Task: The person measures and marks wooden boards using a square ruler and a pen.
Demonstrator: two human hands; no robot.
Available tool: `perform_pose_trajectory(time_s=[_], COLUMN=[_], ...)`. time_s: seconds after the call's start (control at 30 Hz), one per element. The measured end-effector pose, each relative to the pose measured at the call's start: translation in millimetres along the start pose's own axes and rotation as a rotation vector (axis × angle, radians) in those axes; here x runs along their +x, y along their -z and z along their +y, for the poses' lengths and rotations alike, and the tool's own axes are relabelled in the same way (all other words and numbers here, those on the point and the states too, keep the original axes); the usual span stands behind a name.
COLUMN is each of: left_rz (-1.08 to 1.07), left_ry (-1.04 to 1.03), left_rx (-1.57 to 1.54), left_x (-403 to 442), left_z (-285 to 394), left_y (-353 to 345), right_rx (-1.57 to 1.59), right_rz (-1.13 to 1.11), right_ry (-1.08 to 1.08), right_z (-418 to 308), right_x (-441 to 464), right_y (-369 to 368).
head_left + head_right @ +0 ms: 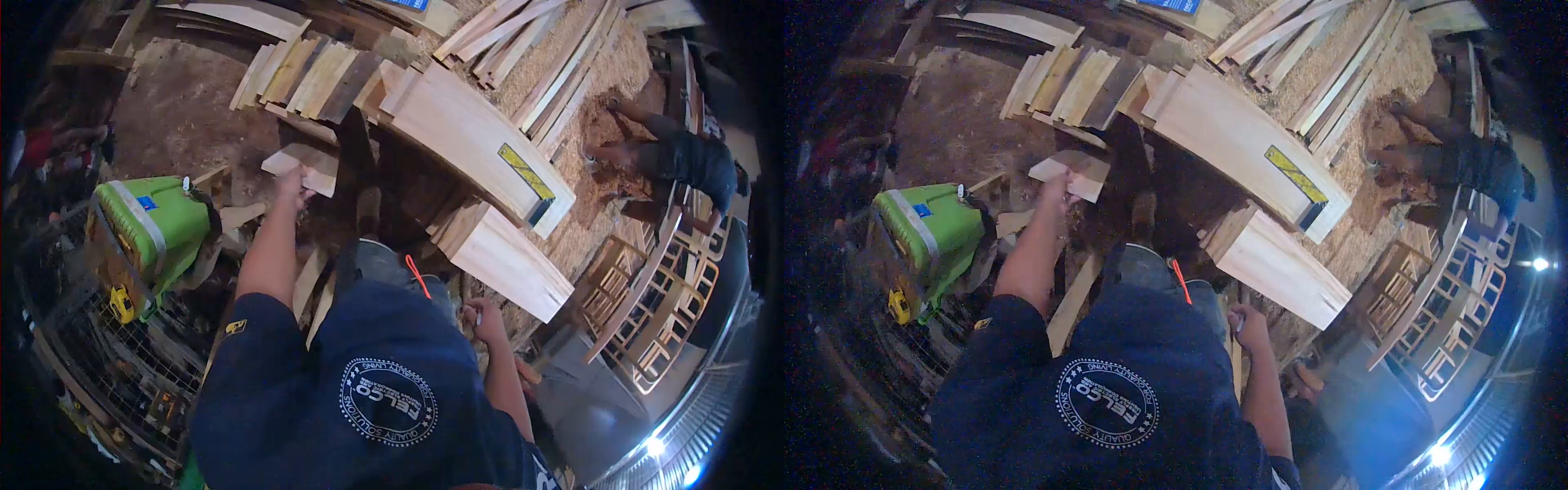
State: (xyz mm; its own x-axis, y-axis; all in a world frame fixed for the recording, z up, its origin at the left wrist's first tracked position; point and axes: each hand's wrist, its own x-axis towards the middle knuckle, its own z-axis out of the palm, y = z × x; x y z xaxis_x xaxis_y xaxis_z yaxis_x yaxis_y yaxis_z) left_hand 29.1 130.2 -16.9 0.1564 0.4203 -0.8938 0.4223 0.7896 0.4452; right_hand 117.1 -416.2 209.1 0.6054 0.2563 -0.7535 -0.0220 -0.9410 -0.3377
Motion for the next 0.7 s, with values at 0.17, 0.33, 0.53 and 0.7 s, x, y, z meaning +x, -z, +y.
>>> perform_pose_trajectory(time_s=[0.17,0.33,0.53,0.7], left_rz=[0.047,0.045,0.016,-0.044], left_ry=[0.018,-0.053,-0.192,-0.127], left_rx=[-0.085,-0.178,-0.254,-0.09], left_x=[33.5,38.5,-4.8,-23.2], left_z=[22.0,34.9,71.8,52.5], left_y=[-5.7,-21.8,-64.9,-81.7], right_rx=[0.098,0.071,0.082,0.195], right_rz=[0.057,0.024,0.064,0.076], right_ry=[-0.028,-0.096,0.052,-0.016], right_z=[-8.7,4.5,9.1,-8.4], right_x=[-4.2,4.2,12.8,12.8], right_y=[8.4,11.9,0.2,0.9])
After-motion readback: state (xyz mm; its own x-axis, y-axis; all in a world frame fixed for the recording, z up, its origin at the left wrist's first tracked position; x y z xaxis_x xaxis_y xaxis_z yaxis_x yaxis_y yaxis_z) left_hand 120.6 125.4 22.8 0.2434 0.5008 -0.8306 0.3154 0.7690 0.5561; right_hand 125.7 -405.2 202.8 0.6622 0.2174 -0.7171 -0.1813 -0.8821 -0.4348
